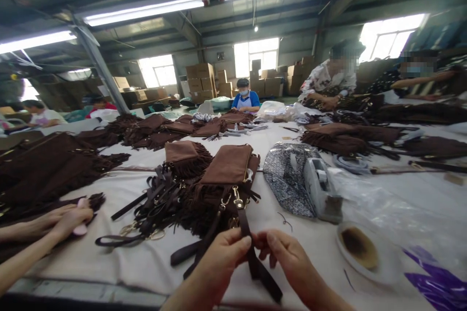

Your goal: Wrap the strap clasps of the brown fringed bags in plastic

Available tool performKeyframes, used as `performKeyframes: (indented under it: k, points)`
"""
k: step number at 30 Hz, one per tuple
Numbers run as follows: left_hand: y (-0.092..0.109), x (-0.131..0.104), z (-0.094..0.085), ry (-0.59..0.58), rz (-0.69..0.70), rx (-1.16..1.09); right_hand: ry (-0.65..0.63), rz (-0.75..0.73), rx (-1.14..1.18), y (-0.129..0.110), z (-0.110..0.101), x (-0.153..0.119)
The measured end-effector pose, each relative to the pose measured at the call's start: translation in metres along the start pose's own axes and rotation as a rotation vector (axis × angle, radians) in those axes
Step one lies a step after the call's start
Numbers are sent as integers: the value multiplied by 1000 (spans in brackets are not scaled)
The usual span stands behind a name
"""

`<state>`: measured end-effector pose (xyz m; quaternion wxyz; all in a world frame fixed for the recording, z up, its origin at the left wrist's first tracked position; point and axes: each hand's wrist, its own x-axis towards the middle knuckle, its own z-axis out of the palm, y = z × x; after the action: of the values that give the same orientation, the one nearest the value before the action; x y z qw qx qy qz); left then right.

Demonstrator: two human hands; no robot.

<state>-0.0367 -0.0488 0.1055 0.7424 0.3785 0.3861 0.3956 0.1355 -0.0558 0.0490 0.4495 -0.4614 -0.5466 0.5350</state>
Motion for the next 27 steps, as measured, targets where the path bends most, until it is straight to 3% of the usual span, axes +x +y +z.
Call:
performKeyframes:
  k: [2,5,11,13,16,19,22,27]
  points:
    - [-20,2,-3,25,-36,2,-123,66,173,6,9,-20]
    - [-35,8,-4,124,-65,16,-109,146,214,7,19,-34]
    - [-48,20,1,126,-162,-104,-2,310,83,10,20,-31]
    - [-52,20,1,146,-184,-175,17,286,-2,14,19,-30]
    - [-54,20,-2,156,-174,-249,41,188,-312,15,14,-28]
    - [-53,24,-12,166,-141,-265,132,75,-589,6,-7,-12]
    - [-57,31,-24,205,-161,-225,289,-32,-714,-5,-45,27]
    - [-75,42,-35,236,-114,-187,574,198,-932,2,-101,104]
